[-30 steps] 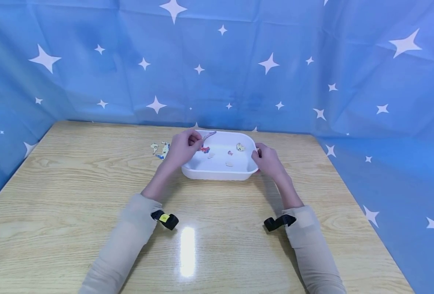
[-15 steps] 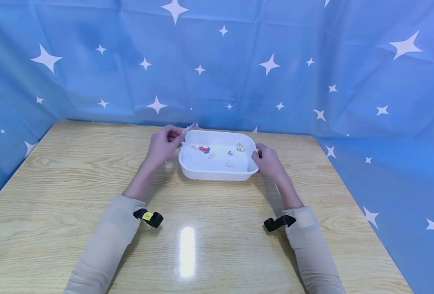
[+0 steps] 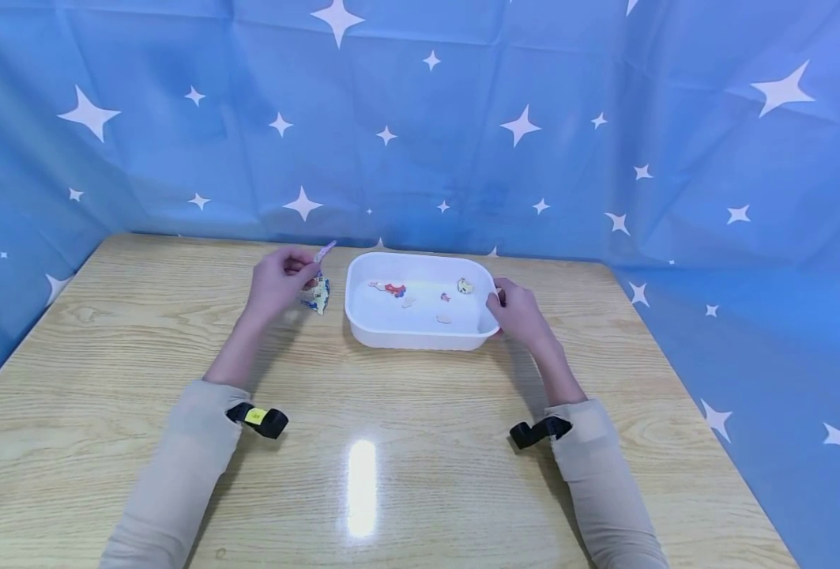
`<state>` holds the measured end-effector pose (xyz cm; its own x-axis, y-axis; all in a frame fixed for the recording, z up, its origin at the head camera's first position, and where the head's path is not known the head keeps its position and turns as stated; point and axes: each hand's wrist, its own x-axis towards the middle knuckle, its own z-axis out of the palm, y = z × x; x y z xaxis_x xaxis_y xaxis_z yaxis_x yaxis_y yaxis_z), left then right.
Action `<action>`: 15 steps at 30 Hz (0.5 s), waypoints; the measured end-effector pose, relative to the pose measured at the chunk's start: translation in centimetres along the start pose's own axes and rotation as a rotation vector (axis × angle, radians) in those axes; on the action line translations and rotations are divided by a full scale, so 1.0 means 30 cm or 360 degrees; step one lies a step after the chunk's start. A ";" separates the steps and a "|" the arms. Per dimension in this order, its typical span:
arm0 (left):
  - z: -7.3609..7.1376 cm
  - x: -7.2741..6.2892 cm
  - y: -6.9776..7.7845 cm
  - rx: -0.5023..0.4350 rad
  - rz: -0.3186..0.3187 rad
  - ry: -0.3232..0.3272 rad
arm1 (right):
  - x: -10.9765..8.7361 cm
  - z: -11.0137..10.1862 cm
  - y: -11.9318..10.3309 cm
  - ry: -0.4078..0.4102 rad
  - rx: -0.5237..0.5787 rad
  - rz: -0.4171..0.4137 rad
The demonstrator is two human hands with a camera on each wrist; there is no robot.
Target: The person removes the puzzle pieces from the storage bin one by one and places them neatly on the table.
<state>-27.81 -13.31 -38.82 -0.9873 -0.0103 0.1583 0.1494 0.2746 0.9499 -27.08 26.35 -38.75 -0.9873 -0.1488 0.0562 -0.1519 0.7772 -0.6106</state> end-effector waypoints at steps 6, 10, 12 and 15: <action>-0.066 -0.010 -0.042 0.0057 -0.0108 0.0004 | 0.001 0.001 -0.001 0.0001 -0.0006 -0.0004; -0.101 -0.017 -0.067 0.0106 -0.0151 -0.0015 | 0.000 -0.001 -0.002 -0.0003 -0.0017 0.0000; -0.116 -0.020 -0.078 0.0147 -0.0159 -0.0013 | -0.001 -0.002 -0.003 -0.0004 -0.0023 0.0001; -0.134 -0.022 -0.092 0.0180 -0.0201 -0.0014 | 0.000 -0.001 -0.002 -0.0004 -0.0035 0.0006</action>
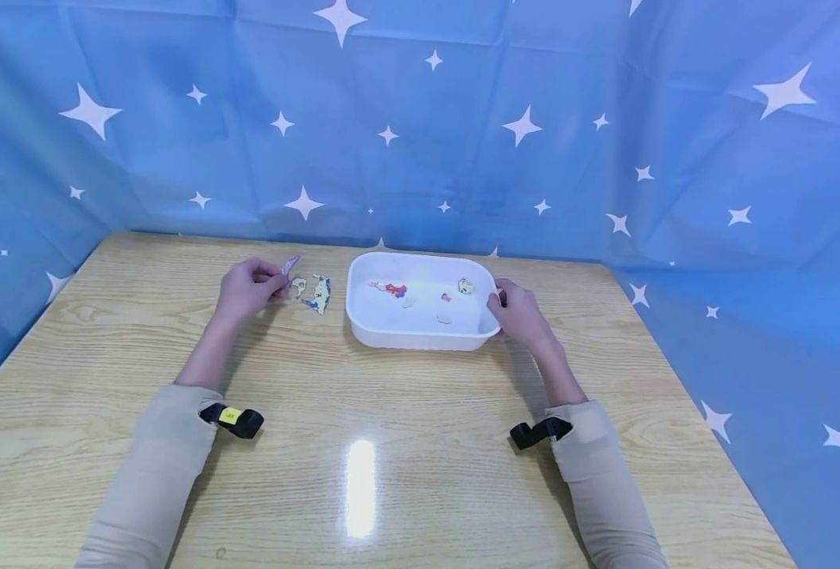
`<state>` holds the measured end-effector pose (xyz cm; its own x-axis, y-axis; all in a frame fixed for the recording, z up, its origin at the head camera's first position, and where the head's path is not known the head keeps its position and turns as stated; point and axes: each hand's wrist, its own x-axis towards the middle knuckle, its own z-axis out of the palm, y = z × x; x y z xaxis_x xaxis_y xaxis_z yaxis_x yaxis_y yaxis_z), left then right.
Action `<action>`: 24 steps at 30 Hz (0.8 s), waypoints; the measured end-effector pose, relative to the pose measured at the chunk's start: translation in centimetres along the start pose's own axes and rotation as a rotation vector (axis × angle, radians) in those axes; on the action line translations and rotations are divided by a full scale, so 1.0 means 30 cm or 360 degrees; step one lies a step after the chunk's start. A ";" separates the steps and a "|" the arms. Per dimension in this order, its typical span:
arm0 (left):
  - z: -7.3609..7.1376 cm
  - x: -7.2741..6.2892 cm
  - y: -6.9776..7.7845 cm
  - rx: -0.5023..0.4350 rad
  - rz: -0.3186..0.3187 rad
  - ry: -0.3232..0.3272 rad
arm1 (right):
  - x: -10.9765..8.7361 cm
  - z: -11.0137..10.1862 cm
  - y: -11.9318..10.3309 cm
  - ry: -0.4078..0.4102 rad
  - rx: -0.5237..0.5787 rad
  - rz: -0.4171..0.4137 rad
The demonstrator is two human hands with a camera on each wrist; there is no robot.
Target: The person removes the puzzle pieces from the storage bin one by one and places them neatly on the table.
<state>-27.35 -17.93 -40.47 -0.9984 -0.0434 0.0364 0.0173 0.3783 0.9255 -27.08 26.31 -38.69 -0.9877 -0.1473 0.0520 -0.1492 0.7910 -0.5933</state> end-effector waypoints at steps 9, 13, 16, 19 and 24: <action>-0.032 0.000 -0.028 -0.0061 -0.0178 -0.0051 | 0.001 0.003 0.000 -0.0007 0.0010 0.0005; -0.035 -0.002 -0.029 -0.0017 -0.0200 -0.0035 | -0.001 0.000 -0.002 0.0005 0.0009 -0.0007; -0.035 -0.004 -0.028 0.0034 -0.0206 -0.0029 | -0.003 -0.001 -0.003 0.0005 0.0015 -0.0011; -0.034 -0.005 -0.031 0.0063 -0.0197 -0.0022 | -0.004 0.000 -0.002 0.0002 0.0027 -0.0008; -0.035 -0.005 -0.037 0.0086 -0.0180 -0.0013 | -0.003 0.000 -0.002 -0.0001 0.0029 -0.0012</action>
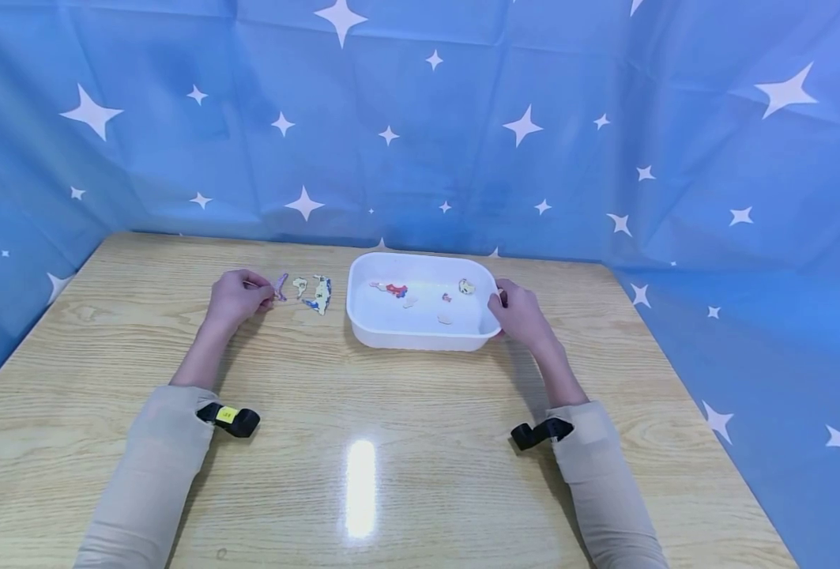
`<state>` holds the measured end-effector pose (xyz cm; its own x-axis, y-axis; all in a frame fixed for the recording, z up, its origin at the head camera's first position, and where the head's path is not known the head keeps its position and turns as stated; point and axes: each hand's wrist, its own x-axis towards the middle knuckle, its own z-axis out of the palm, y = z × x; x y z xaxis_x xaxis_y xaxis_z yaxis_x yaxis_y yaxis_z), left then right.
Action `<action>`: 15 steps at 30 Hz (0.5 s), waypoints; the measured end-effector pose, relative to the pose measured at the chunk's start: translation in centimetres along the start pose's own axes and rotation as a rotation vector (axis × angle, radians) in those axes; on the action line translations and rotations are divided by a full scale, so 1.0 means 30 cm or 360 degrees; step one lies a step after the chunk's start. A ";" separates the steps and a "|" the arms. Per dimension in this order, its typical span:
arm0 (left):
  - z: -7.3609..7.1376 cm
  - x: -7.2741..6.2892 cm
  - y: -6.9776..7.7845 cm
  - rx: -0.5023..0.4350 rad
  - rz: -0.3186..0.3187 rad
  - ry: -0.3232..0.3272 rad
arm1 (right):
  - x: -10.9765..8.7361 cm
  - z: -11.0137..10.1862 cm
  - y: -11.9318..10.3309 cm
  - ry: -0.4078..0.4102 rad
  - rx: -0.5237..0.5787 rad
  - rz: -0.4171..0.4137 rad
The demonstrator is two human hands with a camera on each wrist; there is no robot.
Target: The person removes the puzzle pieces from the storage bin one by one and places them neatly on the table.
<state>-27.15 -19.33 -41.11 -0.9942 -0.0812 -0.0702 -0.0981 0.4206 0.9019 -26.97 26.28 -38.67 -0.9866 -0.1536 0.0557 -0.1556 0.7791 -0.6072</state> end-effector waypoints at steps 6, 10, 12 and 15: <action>-0.010 -0.007 0.006 0.0035 -0.0017 -0.0020 | -0.001 -0.001 -0.002 -0.0014 0.0013 0.0000; -0.021 -0.012 0.014 0.0059 -0.0023 -0.0015 | 0.001 0.000 -0.002 -0.0020 -0.0003 0.0019; -0.024 -0.016 0.022 0.0053 -0.0026 -0.0013 | 0.002 0.000 -0.001 -0.0021 -0.0014 0.0027; -0.024 -0.019 0.041 0.0027 -0.0002 -0.0009 | 0.004 -0.001 0.000 -0.0022 -0.0023 0.0027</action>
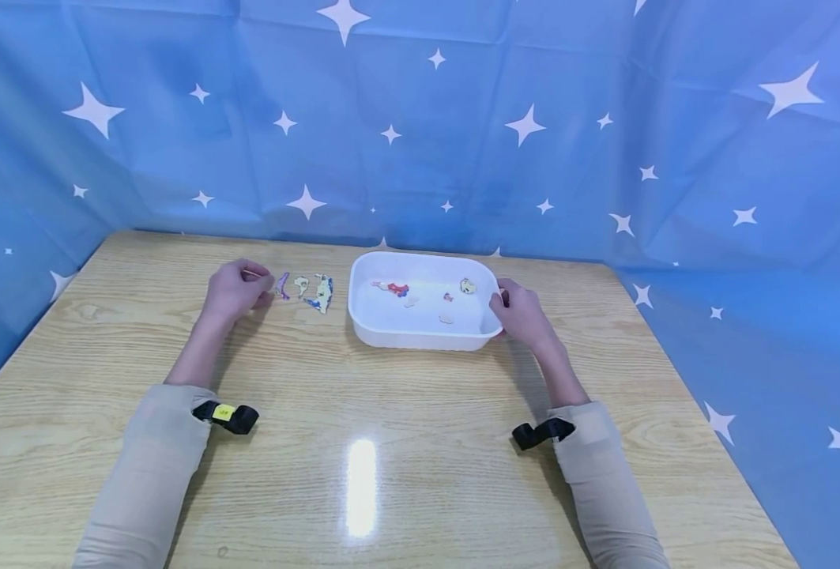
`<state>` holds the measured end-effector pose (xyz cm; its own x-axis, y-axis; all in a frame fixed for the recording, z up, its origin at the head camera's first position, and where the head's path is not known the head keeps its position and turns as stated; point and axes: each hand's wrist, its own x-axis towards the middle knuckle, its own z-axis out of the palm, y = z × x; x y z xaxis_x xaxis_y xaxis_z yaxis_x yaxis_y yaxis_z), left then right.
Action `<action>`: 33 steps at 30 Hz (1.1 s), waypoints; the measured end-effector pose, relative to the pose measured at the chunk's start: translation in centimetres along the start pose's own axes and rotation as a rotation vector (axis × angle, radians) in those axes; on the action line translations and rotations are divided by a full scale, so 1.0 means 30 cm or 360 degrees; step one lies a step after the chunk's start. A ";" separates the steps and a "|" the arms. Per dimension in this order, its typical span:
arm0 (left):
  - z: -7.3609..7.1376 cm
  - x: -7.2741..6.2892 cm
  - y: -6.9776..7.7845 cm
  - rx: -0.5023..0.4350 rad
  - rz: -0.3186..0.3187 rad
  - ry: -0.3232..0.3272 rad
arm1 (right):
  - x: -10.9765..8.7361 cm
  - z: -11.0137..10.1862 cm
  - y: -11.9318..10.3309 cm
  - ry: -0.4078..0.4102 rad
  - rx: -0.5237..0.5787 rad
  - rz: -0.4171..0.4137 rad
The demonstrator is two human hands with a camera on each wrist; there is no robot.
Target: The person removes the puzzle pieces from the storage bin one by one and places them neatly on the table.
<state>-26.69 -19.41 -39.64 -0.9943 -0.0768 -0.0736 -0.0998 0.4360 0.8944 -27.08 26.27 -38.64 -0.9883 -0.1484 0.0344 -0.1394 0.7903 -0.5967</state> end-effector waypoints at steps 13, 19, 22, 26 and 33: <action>0.049 -0.035 0.123 -0.0009 0.0275 -0.0025 | 0.002 -0.003 0.002 0.0010 0.0019 -0.0028; 0.079 -0.046 0.163 -0.0041 0.0371 -0.0031 | 0.002 -0.002 0.002 0.0008 0.0029 -0.0026; 0.101 -0.048 0.178 -0.0066 0.0430 -0.0033 | 0.003 -0.002 0.002 0.0006 0.0027 -0.0021; 0.134 -0.050 0.196 -0.0061 0.0493 -0.0049 | 0.006 -0.002 0.002 0.0004 0.0019 -0.0018; 0.211 -0.047 0.229 -0.0068 0.0542 -0.0098 | 0.003 -0.001 0.003 0.0003 0.0011 -0.0025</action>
<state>-26.21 -10.62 -36.18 -0.9708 0.1212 0.2071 0.2384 0.3893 0.8897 -27.19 26.33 -38.66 -0.9861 -0.1597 0.0451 -0.1545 0.7838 -0.6015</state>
